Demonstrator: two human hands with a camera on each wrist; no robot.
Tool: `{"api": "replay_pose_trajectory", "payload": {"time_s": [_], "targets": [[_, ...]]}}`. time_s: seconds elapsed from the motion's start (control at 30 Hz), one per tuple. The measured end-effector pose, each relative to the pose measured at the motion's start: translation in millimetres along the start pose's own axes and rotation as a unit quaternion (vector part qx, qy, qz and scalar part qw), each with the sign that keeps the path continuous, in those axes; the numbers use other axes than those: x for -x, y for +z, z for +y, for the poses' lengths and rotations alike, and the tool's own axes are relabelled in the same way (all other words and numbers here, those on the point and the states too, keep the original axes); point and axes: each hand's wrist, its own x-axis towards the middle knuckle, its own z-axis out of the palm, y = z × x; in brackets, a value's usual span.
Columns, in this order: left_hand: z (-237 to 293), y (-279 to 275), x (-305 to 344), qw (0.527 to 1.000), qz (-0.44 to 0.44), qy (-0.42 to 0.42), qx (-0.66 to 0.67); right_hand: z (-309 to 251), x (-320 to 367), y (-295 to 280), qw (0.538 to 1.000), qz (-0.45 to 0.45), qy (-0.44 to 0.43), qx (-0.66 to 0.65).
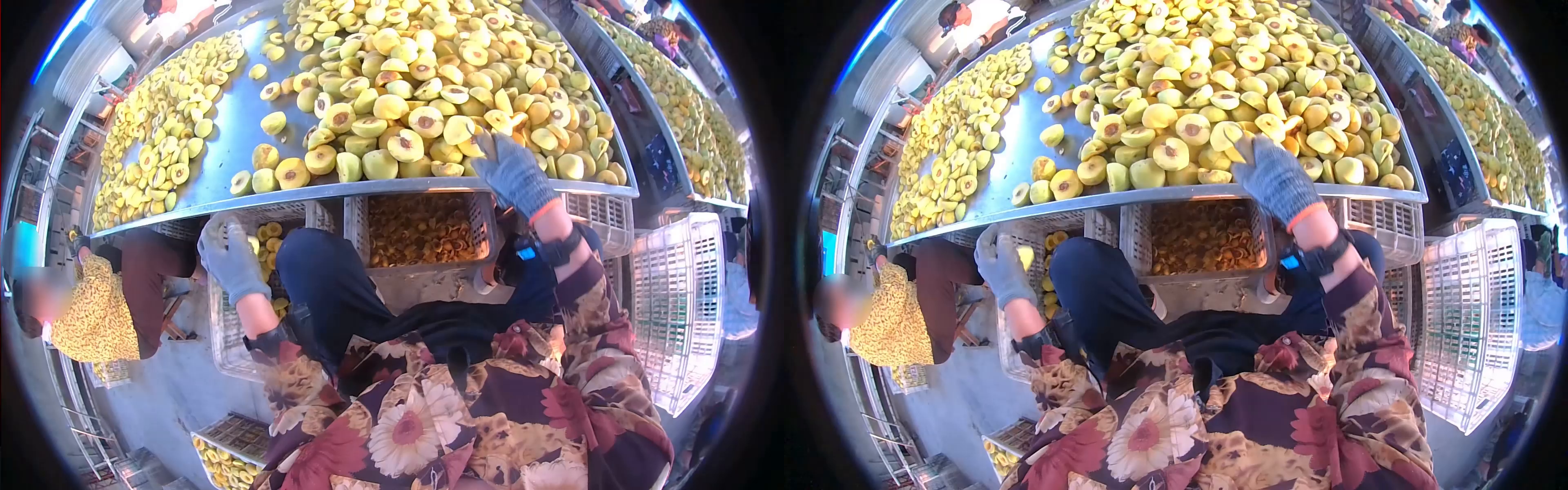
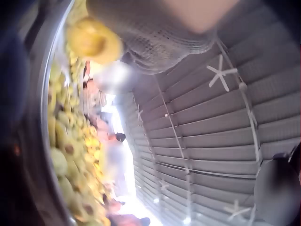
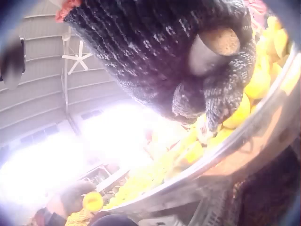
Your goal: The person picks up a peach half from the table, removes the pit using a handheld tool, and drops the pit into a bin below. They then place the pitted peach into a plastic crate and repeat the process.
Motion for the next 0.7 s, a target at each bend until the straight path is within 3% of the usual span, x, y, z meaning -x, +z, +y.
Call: {"api": "replay_pose_trajectory", "payload": {"time_s": [0.07,0.1,0.13,0.27,0.37,0.43,0.47,0.5,0.53,0.57,0.6,0.63,0.7], "targets": [[8.4,2.7,4.4,0.992,-0.028,-0.048,0.112,-19.5,-30.3,-8.7,0.992,0.068,-0.105,0.025],[30.5,7.4,14.1,0.986,-0.057,-0.055,0.15,-46.7,-45.9,-25.4,0.996,-0.055,0.017,-0.07],[46.2,14.1,23.1,0.977,-0.084,-0.063,0.188,-68.7,-60.5,-38.1,0.961,-0.176,0.139,-0.162],[65.3,50.8,46.0,0.954,-0.189,0.045,0.227,-59.1,-112.2,4.1,0.967,-0.245,0.059,-0.033],[62.5,72.5,55.7,0.931,-0.241,0.102,0.255,-63.0,-115.4,8.3,0.981,-0.187,-0.018,0.044],[67.4,78.4,64.3,0.87,-0.31,-0.042,0.38,-67.3,-108.8,4.8,0.985,-0.144,-0.048,0.076],[70.1,80.0,66.5,0.825,-0.339,-0.112,0.437,-53.0,-104.2,10.5,0.988,-0.081,-0.096,0.09],[77.2,77.8,65.1,0.822,-0.351,-0.139,0.426,-51.0,-98.5,9.2,0.984,-0.016,-0.143,0.103],[86.9,72.3,62.9,0.818,-0.363,-0.166,0.415,-48.2,-91.8,7.7,0.984,-0.043,-0.136,0.111],[92.0,70.2,63.6,0.812,-0.376,-0.194,0.402,-55.7,-76.1,1.7,0.973,-0.057,-0.205,0.093],[91.0,76.2,65.3,0.824,-0.397,-0.167,0.369,-68.4,-54.2,-8.4,0.957,-0.071,-0.272,0.074],[89.0,83.6,67.5,0.78,-0.433,-0.187,0.41,-99.2,-24.0,-35.1,0.965,-0.153,-0.211,-0.023],[90.9,88.1,71.8,0.684,-0.497,-0.226,0.483,-110.8,4.3,-31.6,0.948,-0.223,-0.209,-0.088]]}}
